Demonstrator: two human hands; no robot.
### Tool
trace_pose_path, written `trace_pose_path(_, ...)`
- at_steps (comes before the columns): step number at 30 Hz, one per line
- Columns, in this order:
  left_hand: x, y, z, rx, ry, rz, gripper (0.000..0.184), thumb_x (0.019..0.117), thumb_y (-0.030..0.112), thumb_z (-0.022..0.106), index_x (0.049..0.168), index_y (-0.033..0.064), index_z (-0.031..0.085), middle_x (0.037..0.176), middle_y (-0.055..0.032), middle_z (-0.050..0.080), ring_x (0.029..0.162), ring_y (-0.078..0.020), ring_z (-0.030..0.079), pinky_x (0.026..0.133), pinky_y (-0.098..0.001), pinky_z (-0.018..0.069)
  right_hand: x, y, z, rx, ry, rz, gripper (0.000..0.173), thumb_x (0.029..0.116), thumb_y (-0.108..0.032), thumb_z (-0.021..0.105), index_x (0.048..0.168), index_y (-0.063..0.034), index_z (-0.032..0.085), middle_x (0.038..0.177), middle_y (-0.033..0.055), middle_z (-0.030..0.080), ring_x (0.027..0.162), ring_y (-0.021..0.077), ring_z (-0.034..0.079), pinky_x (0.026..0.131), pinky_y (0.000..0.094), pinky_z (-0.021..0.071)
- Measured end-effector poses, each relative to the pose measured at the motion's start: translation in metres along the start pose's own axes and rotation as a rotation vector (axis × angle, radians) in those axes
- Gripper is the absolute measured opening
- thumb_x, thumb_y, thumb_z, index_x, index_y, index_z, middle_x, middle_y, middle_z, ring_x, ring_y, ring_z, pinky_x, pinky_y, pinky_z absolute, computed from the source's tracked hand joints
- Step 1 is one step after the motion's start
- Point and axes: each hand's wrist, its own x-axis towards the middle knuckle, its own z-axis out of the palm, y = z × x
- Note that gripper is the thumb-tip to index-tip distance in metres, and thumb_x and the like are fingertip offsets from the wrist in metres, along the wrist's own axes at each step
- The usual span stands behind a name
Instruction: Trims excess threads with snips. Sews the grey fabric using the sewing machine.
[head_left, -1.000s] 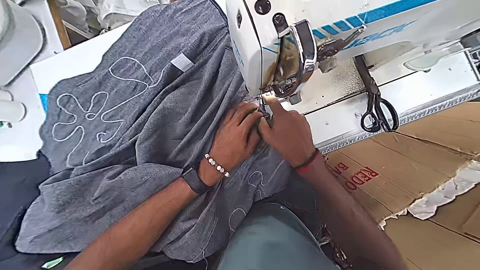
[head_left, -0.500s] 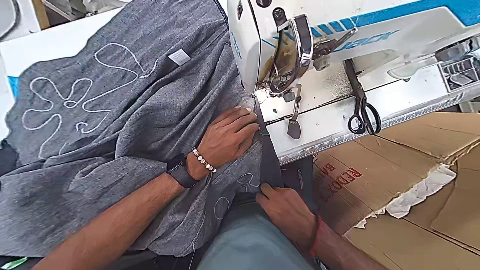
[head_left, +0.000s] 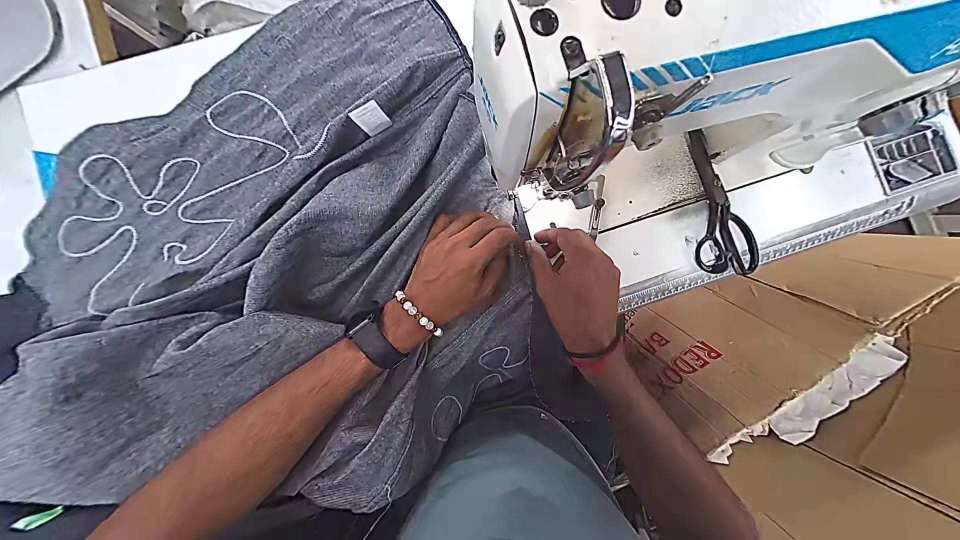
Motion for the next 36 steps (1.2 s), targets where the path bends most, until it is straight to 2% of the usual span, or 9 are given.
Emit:
trace_pose_path(7,-0.002,-0.001,0.005,0.127,0.015,-0.005,0.027,0.1035,0.023,0.053,0.121,0.0113,0.070,0.132,-0.0061,0.067,0.128,-0.0271,0.058,0.103,-0.0464,0.0460,-0.002,-0.009,0.004,-0.098,0.005,0.024,0.023,0.0921,-0.039,0.070,0.103,-0.0199,0.074,0.086,-0.0017,0.068,0.072,0.0183,0.065,0.056,0.0416,0.0495)
trace_pose_path(12,-0.002,-0.001,0.005,0.150,-0.001,-0.018,0.030,0.1039,0.024,0.052,0.124,0.0130,0.070,0.133,-0.0061,0.066,0.128,-0.0278,0.058,0.103,-0.0467,0.0454,-0.002,-0.011,0.005,-0.135,0.019,0.003,0.016,0.0928,-0.031,0.067,0.101,-0.0191,0.074,0.084,-0.0021,0.069,0.071,0.0178,0.066,0.054,0.0409,0.0497)
trace_pose_path(19,-0.001,-0.002,0.005,0.240,-0.118,-0.078,0.047,0.1050,0.036,0.040,0.148,0.0254,0.057,0.151,-0.0054,0.054,0.138,-0.0331,0.047,0.106,-0.0543,0.0386,-0.006,0.001,0.008,-0.076,0.118,-0.163,0.015,0.0953,-0.018,0.064,0.103,-0.0092,0.074,0.082,0.0049,0.066,0.066,0.0189,0.064,0.053,0.0363,0.0505)
trace_pose_path(23,-0.002,-0.004,0.004,0.239,-0.081,-0.035,0.045,0.1048,0.036,0.044,0.143,0.0192,0.061,0.149,-0.0039,0.057,0.138,-0.0306,0.048,0.108,-0.0519,0.0382,-0.013,-0.001,0.008,-0.179,0.086,-0.259,0.018,0.0991,-0.016,0.061,0.103,-0.0051,0.075,0.088,0.0106,0.064,0.076,0.0246,0.066,0.059,0.0369,0.0539)
trace_pose_path(27,-0.001,-0.012,0.007,0.194,-0.080,0.080,0.045,0.1061,0.036,0.043,0.148,0.0252,0.057,0.155,0.0019,0.052,0.145,-0.0273,0.043,0.115,-0.0506,0.0331,-0.017,0.006,0.003,-0.217,-0.002,-0.342,0.023,0.1004,-0.013,0.058,0.114,-0.0015,0.073,0.097,0.0141,0.063,0.087,0.0277,0.065,0.069,0.0373,0.0559)
trace_pose_path(29,-0.002,-0.009,0.005,0.149,-0.086,0.120,0.044,0.1056,0.038,0.047,0.145,0.0241,0.061,0.153,-0.0007,0.054,0.144,-0.0279,0.045,0.116,-0.0500,0.0353,-0.020,0.013,-0.003,-0.174,-0.060,-0.377,0.026,0.1002,-0.012,0.058,0.120,-0.0042,0.073,0.102,0.0135,0.063,0.096,0.0279,0.064,0.078,0.0386,0.0563)
trace_pose_path(32,-0.009,0.006,0.007,0.127,-0.083,0.135,0.042,0.1052,0.036,0.048,0.142,0.0230,0.064,0.152,-0.0025,0.056,0.143,-0.0284,0.048,0.117,-0.0492,0.0374,-0.026,0.032,-0.019,0.011,-0.048,-0.315,0.026,0.0949,-0.015,0.063,0.115,-0.0134,0.079,0.104,0.0069,0.070,0.098,0.0202,0.067,0.079,0.0360,0.0578)
trace_pose_path(34,-0.015,0.015,0.010,0.091,-0.083,0.088,0.040,0.1060,0.034,0.048,0.140,0.0220,0.065,0.153,-0.0022,0.056,0.144,-0.0280,0.047,0.119,-0.0474,0.0371,-0.037,0.044,-0.026,0.100,0.066,-0.223,0.020,0.0949,-0.020,0.064,0.106,-0.0155,0.079,0.106,0.0045,0.071,0.095,0.0158,0.069,0.075,0.0335,0.0600)
trace_pose_path(36,-0.018,0.017,0.012,0.064,-0.076,0.050,0.040,0.1052,0.037,0.048,0.138,0.0240,0.067,0.153,-0.0002,0.055,0.147,-0.0282,0.043,0.122,-0.0487,0.0323,-0.057,0.050,-0.029,0.079,0.122,-0.214,0.024,0.0964,-0.030,0.064,0.108,-0.0134,0.077,0.106,0.0084,0.071,0.096,0.0213,0.067,0.078,0.0391,0.0567)
